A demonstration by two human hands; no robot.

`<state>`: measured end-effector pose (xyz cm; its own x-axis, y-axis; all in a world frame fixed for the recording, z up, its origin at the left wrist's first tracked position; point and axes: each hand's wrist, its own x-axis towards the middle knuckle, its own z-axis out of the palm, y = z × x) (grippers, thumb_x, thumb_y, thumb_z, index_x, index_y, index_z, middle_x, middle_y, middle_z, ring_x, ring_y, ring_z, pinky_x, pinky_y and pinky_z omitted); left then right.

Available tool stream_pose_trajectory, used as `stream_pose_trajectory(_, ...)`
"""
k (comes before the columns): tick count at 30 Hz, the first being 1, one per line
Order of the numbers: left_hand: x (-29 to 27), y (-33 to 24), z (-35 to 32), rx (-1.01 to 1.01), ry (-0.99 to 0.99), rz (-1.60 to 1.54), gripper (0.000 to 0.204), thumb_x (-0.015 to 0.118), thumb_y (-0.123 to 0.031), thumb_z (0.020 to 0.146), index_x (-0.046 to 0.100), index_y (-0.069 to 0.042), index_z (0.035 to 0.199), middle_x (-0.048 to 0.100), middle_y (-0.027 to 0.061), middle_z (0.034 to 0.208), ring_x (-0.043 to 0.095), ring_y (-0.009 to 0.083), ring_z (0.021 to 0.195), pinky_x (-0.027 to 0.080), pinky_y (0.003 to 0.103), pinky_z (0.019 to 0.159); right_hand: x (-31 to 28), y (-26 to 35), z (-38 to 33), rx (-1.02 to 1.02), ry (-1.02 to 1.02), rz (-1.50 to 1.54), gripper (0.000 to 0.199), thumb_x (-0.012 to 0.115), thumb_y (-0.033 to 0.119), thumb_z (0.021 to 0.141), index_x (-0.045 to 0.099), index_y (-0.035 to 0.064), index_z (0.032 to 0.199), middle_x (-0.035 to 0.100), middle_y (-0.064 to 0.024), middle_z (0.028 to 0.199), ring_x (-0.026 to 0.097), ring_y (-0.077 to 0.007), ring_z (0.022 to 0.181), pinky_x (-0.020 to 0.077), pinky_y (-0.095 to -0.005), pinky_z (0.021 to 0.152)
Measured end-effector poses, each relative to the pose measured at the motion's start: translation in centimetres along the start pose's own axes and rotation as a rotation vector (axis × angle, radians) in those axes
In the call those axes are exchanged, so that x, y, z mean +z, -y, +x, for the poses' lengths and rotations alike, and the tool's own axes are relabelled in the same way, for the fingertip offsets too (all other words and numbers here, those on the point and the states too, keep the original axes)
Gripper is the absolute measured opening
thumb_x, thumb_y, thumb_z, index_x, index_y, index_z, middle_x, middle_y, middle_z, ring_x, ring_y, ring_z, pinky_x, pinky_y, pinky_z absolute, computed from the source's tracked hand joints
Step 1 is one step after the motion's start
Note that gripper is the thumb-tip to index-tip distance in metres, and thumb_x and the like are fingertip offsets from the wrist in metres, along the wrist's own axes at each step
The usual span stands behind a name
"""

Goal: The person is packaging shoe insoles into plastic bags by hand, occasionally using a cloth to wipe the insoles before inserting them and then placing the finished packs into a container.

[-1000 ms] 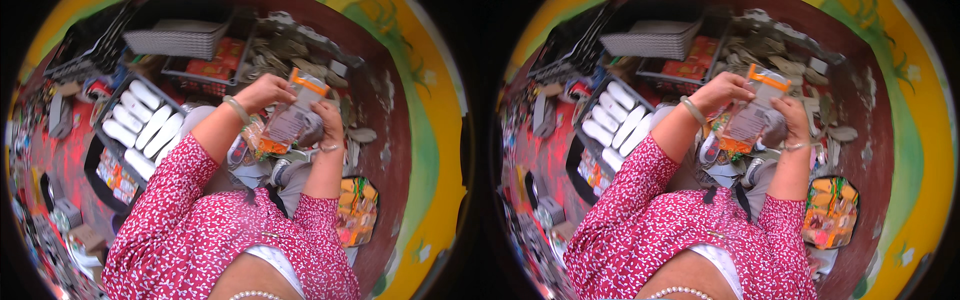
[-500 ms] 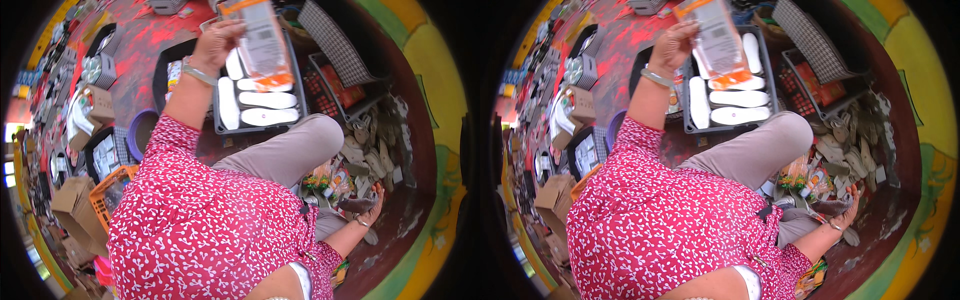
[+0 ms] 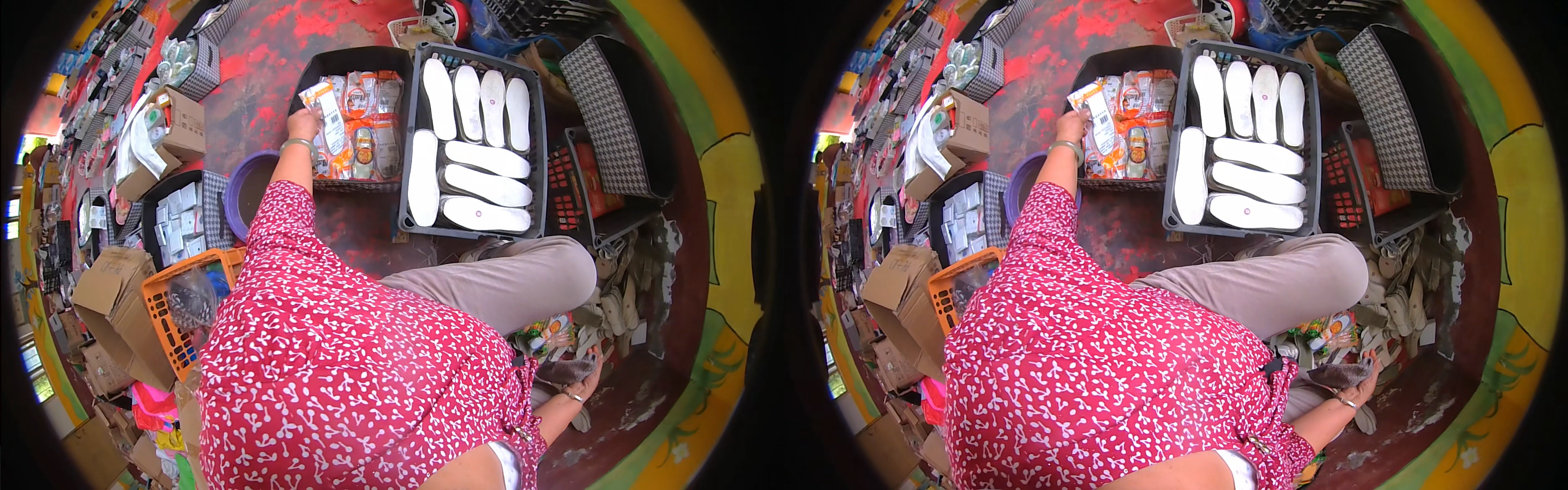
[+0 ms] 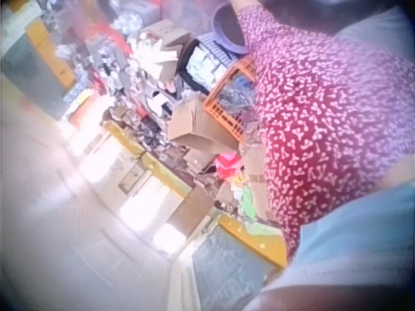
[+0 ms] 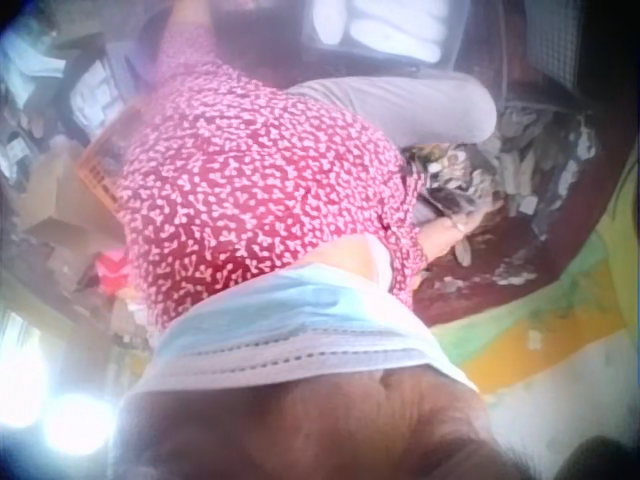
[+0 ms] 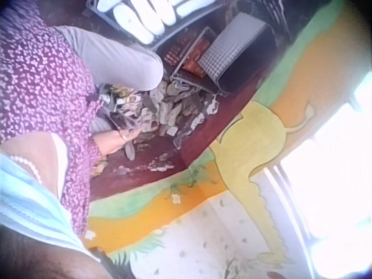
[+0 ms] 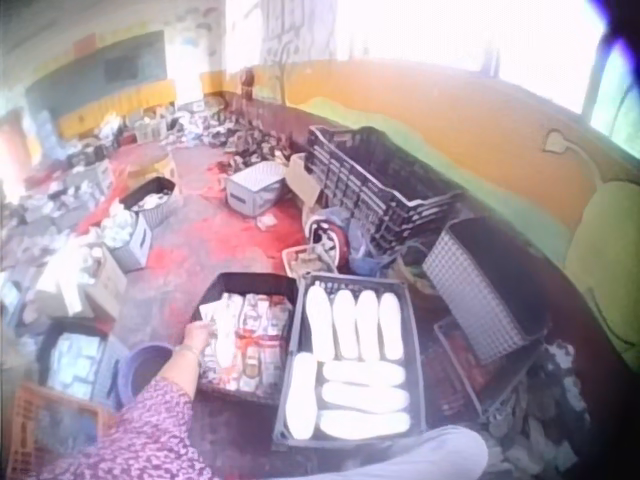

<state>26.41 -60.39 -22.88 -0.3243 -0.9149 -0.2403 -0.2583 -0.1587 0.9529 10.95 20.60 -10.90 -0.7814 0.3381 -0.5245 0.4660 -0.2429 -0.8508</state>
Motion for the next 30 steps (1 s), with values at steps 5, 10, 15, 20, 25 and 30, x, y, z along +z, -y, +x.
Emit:
stream_pose_trajectory(5,1.4,2.6,3.6,-0.164,0.190,0.524,0.027,0.061,-0.024,0.084,0.064,0.000,0.097,0.062,0.0099,0.071,0.057,0.0181,0.056,0.044,0.033,0.051,-3.3,-1.9,-0.2,0.020,0.007,0.065,0.032,0.050,0.030,0.091,0.058,0.0054,0.111,0.062,-0.0061,0.095,0.057,-0.0179,0.089,0.0467,-0.0338,0.079)
stream_pose_trajectory(10,1.5,9.6,8.7,-0.130,0.205,0.891,0.039,0.054,-0.035,0.086,0.061,0.000,0.101,0.062,0.0176,0.092,0.059,0.0294,0.083,0.047,0.040,0.070,-5.5,-1.9,1.0,0.041,0.027,0.028,0.031,0.052,0.027,0.091,0.059,0.0031,0.109,0.063,-0.0079,0.094,0.057,-0.0178,0.088,0.0459,-0.0307,0.079)
stream_pose_trajectory(15,4.4,10.9,7.1,0.077,0.279,1.300,0.028,0.053,-0.024,0.086,0.063,0.001,0.096,0.065,0.0150,0.080,0.064,0.0264,0.071,0.050,0.037,0.061,-5.1,-1.0,-0.6,0.007,0.031,-0.049,0.032,0.052,0.027,0.092,0.058,0.0015,0.110,0.063,-0.0088,0.095,0.057,-0.0173,0.088,0.0457,-0.0306,0.078)
stream_pose_trajectory(20,3.4,10.9,4.7,0.058,0.320,1.405,0.027,0.052,-0.021,0.085,0.062,0.001,0.099,0.065,0.0149,0.084,0.064,0.0260,0.075,0.050,0.036,0.065,-4.6,-0.9,-1.3,0.031,0.043,-0.070,0.033,0.052,0.028,0.092,0.058,0.0008,0.109,0.063,-0.0088,0.093,0.057,-0.0171,0.087,0.0455,-0.0298,0.078)
stream_pose_trajectory(25,1.3,11.4,2.4,-0.010,0.294,1.338,0.028,0.050,-0.018,0.084,0.062,0.001,0.101,0.065,0.0148,0.088,0.064,0.0257,0.078,0.050,0.035,0.068,-4.3,-0.6,-1.1,0.041,0.004,-0.062,0.032,0.052,0.026,0.092,0.057,-0.0003,0.110,0.062,-0.0088,0.090,0.057,-0.0172,0.085,0.0450,-0.0285,0.079)
stream_pose_trajectory(30,1.6,11.8,2.2,0.017,0.255,1.164,0.029,0.048,-0.014,0.083,0.061,0.001,0.104,0.065,0.0147,0.091,0.064,0.0253,0.082,0.050,0.033,0.072,-5.9,-0.7,-0.5,0.037,-0.009,0.092,0.036,0.048,0.026,0.092,0.055,0.0010,0.117,0.059,-0.0112,0.116,0.056,-0.0226,0.106,0.0425,-0.0350,0.093)
